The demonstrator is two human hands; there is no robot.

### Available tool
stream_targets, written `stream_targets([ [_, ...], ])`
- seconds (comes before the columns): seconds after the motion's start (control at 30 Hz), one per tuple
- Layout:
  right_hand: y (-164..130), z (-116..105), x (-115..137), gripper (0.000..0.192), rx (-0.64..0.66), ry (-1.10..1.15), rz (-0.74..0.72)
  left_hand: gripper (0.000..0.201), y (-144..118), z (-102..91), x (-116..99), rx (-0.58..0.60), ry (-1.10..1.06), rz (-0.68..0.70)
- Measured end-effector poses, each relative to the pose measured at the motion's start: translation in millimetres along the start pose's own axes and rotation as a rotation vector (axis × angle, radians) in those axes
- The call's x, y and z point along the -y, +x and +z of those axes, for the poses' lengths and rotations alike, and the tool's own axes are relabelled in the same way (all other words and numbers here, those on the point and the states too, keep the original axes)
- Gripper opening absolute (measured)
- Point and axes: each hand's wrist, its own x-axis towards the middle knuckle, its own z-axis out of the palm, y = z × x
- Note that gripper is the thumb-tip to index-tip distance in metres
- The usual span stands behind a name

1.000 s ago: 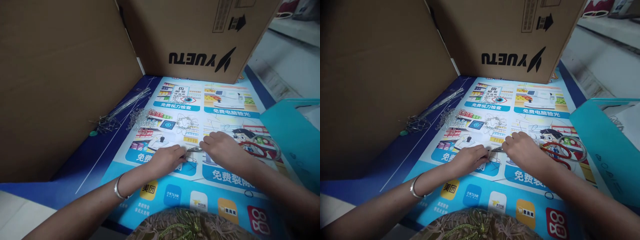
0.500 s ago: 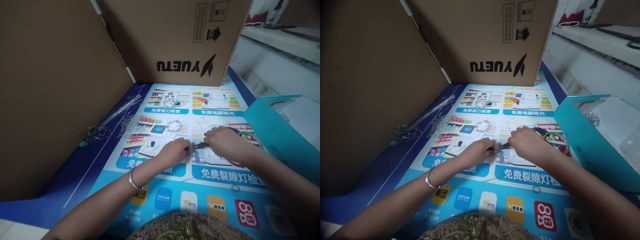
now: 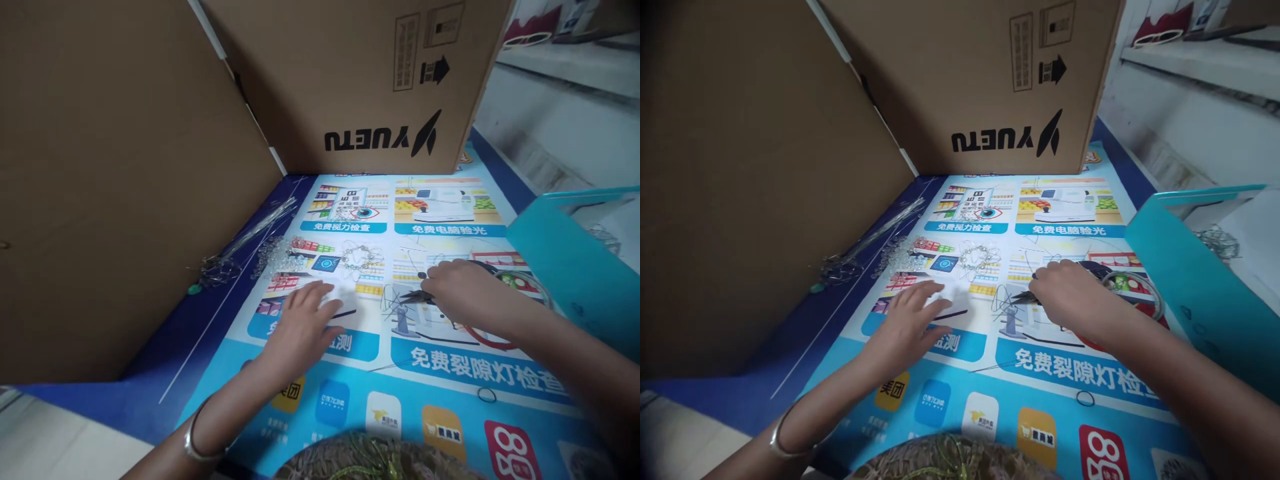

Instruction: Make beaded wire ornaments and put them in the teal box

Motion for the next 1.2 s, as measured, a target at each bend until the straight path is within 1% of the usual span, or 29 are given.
stream_targets([
  [0.03, 2, 2, -1, 0.015, 0.009, 0.014, -0.012, 0.034, -6, 1.1, 9, -0.024, 0.04, -0.05],
  [0.1, 4, 5, 0, 0.017, 0.021, 0.036, -0.02, 0.044, -12, 6.7, 27, -0.023, 0.073, -0.082],
  [0.2, 5, 7, 2, 0.019, 0.019, 0.048, 0.004, 0.042, -8, 18.4, 45, 0.027, 0.031, -0.021],
  [0.3, 4, 8, 3, 0.02, 0.021, 0.04, 0.015, 0.038, -8, 27.0, 55, 0.041, -0.045, 0.031],
  [0.37, 4, 10, 2, 0.02, 0.027, 0.037, 0.012, 0.037, -17, 29.5, 61, 0.012, -0.096, 0.043],
  [0.43, 5, 11, 2, 0.02, 0.03, 0.04, 0.01, 0.035, -32, 29.5, 70, -0.019, -0.146, 0.038],
  [0.5, 6, 12, 1, 0.021, 0.042, 0.045, 0.022, 0.034, -50, 27.8, 81, -0.031, -0.193, -0.005],
  [0.57, 6, 13, 1, 0.021, 0.054, 0.059, 0.025, 0.033, -71, 26.0, 93, -0.057, -0.238, -0.086],
  [0.63, 7, 15, 0, 0.02, 0.057, 0.078, 0.023, 0.033, -92, 25.8, 107, -0.078, -0.279, -0.214],
  [0.73, 8, 17, -2, 0.021, 0.05, 0.087, 0.016, 0.034, -124, 29.7, 132, -0.182, -0.314, -0.424],
  [0.8, 9, 18, -2, 0.021, 0.05, 0.079, 0.013, 0.034, -142, 32.6, 150, -0.23, -0.281, -0.567],
  [0.87, 9, 18, -1, 0.02, 0.053, 0.074, 0.019, 0.034, -156, 32.2, 165, -0.254, -0.22, -0.646],
  [0.93, 8, 17, 0, 0.02, 0.053, 0.073, 0.03, 0.033, -162, 25.7, 173, -0.253, -0.153, -0.681],
  [1.0, 7, 15, 2, 0.02, 0.041, 0.078, 0.031, 0.03, -157, 13.3, 168, -0.229, -0.068, -0.677],
  [1.07, 5, 12, 3, 0.021, 0.024, 0.078, 0.023, 0.025, -139, -1.9, 150, -0.256, -0.028, -0.644],
  [1.1, 5, 11, 4, 0.021, 0.018, 0.076, 0.013, 0.022, -125, -8.9, 136, -0.291, -0.026, -0.61],
  [1.13, 4, 9, 4, 0.022, 0.01, 0.073, 0.002, 0.021, -108, -14.5, 119, -0.29, -0.049, -0.557],
  [1.17, 4, 8, 5, 0.022, 0.002, 0.067, -0.009, 0.019, -89, -18.5, 99, -0.295, -0.087, -0.485],
  [1.2, 3, 7, 5, 0.022, -0.004, 0.062, -0.02, 0.018, -68, -20.4, 79, -0.27, -0.146, -0.379],
])
